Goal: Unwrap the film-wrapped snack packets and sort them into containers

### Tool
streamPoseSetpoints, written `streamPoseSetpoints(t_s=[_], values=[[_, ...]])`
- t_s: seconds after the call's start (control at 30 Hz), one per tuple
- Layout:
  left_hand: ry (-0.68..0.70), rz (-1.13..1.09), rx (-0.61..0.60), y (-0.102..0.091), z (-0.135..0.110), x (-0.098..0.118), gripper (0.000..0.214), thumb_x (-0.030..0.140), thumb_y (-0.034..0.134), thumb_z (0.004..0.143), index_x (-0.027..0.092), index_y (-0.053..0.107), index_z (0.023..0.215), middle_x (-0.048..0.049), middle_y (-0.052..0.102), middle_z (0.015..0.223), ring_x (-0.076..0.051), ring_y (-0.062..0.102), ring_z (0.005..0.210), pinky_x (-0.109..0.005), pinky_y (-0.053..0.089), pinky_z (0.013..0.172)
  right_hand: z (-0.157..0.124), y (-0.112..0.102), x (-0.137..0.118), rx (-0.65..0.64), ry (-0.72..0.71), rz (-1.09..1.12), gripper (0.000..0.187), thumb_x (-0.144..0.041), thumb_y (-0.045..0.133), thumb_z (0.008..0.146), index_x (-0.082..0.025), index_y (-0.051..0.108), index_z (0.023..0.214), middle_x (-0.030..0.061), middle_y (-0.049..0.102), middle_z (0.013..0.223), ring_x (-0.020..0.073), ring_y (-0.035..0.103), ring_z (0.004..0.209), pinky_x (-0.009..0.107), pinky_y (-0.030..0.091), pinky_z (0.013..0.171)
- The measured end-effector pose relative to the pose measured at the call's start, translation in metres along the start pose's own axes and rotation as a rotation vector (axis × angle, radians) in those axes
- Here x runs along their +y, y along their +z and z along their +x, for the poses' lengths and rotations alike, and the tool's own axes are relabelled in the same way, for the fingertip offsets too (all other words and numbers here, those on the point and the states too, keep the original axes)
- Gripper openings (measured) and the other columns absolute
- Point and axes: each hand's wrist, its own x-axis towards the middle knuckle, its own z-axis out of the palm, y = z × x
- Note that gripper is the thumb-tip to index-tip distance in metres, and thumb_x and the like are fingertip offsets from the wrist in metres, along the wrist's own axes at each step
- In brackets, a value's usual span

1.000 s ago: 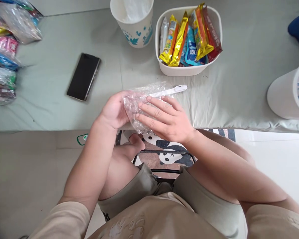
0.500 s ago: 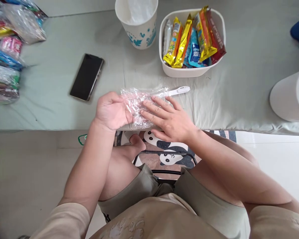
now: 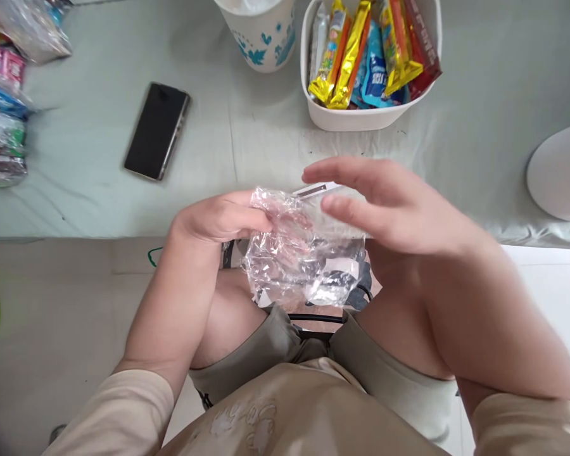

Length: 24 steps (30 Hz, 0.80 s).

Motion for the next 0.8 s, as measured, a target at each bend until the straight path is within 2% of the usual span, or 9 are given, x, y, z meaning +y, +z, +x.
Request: streamPoseSetpoints(t_s=[0.07,0.17,0.3,0.37,0.43,0.5,0.67,0.73,0.8], values=[[-0.013,0.038,0.006,0.000,0.002,0.001,0.027,0.018,0.073,0.067,0.020,0.078,0.093,-0.0097,0.080,0.087,-0.034,0.080,0.086,-0.046,0.064,0.073,0.001,-0.003,0.001,0.012,0.051,0.027,0.051,-0.058,0.064,0.096,-0.025,0.073,0.132,0.0078,0.077,0.130,0.0290,0.074,0.119,0.050,0.063,0.102],[0.020,0.134,0.027,0.000,0.009,0.001,0.019,0.018,0.066,0.070,0.020,0.077,0.086,-0.0089,0.079,0.084,-0.028,0.077,0.073,-0.040,0.062,0.066,0.007,0.006,0.006,0.003,0.050,-0.005,0.055,-0.058,0.070,0.089,-0.021,0.073,0.130,0.0103,0.077,0.129,0.0305,0.073,0.118,0.050,0.060,0.104],[0.038,0.252,-0.012,0.003,0.018,0.000,0.009,0.020,0.065,0.074,0.020,0.074,0.075,-0.0063,0.075,0.075,-0.021,0.070,0.064,-0.032,0.055,0.055,0.015,0.025,0.009,-0.081,0.041,-0.054,0.053,-0.049,0.075,0.084,-0.021,0.072,0.129,0.0087,0.080,0.109,0.0238,0.074,0.087,0.037,0.061,0.075],[0.049,0.241,0.011,0.005,0.020,0.000,0.007,0.020,0.068,0.075,0.019,0.074,0.073,-0.0073,0.073,0.073,-0.021,0.069,0.062,-0.032,0.054,0.054,0.017,0.029,0.008,-0.146,0.095,-0.044,0.033,-0.044,0.075,0.085,-0.020,0.077,0.109,0.0037,0.077,0.086,0.0172,0.065,0.068,0.030,0.051,0.061],[0.063,0.197,0.047,0.006,0.020,0.001,0.007,0.023,0.073,0.077,0.017,0.075,0.075,-0.0096,0.075,0.077,-0.022,0.071,0.064,-0.035,0.058,0.059,0.018,0.030,0.007,-0.180,0.182,0.002,0.023,-0.043,0.075,0.086,-0.020,0.076,0.083,-0.0009,0.063,0.062,0.0119,0.051,0.054,0.027,0.039,0.051],[0.103,0.150,0.101,0.004,0.019,0.003,0.014,0.030,0.076,0.080,0.017,0.077,0.082,-0.0103,0.077,0.083,-0.024,0.075,0.069,-0.037,0.061,0.063,0.017,0.028,0.007,-0.098,0.273,0.062,0.028,-0.042,0.076,0.087,-0.020,0.072,0.072,-0.0028,0.052,0.054,0.0094,0.042,0.050,0.026,0.031,0.048],[0.371,0.047,0.409,-0.011,0.013,0.002,0.026,0.037,0.071,0.086,0.019,0.081,0.103,-0.0068,0.081,0.095,-0.022,0.078,0.082,-0.034,0.065,0.071,0.016,0.024,0.005,0.307,0.488,0.246,0.024,-0.030,0.069,0.093,-0.017,0.070,0.072,-0.0032,0.050,0.053,0.0074,0.040,0.048,0.026,0.028,0.048],[0.473,0.050,0.436,-0.016,0.011,0.000,0.024,0.031,0.072,0.085,0.022,0.081,0.105,-0.0057,0.081,0.103,-0.021,0.079,0.090,-0.035,0.066,0.078,0.018,0.024,0.002,0.381,0.587,0.318,0.025,-0.027,0.066,0.094,-0.016,0.068,0.071,-0.0030,0.051,0.052,0.0067,0.042,0.047,0.025,0.028,0.046],[0.566,0.092,0.457,-0.018,0.011,-0.003,0.023,0.026,0.078,0.082,0.024,0.081,0.104,-0.0044,0.081,0.105,-0.021,0.078,0.098,-0.034,0.065,0.082,0.020,0.024,0.000,0.390,0.632,0.366,0.028,-0.025,0.066,0.093,-0.016,0.067,0.068,-0.0029,0.052,0.051,0.0061,0.043,0.045,0.023,0.029,0.045]])
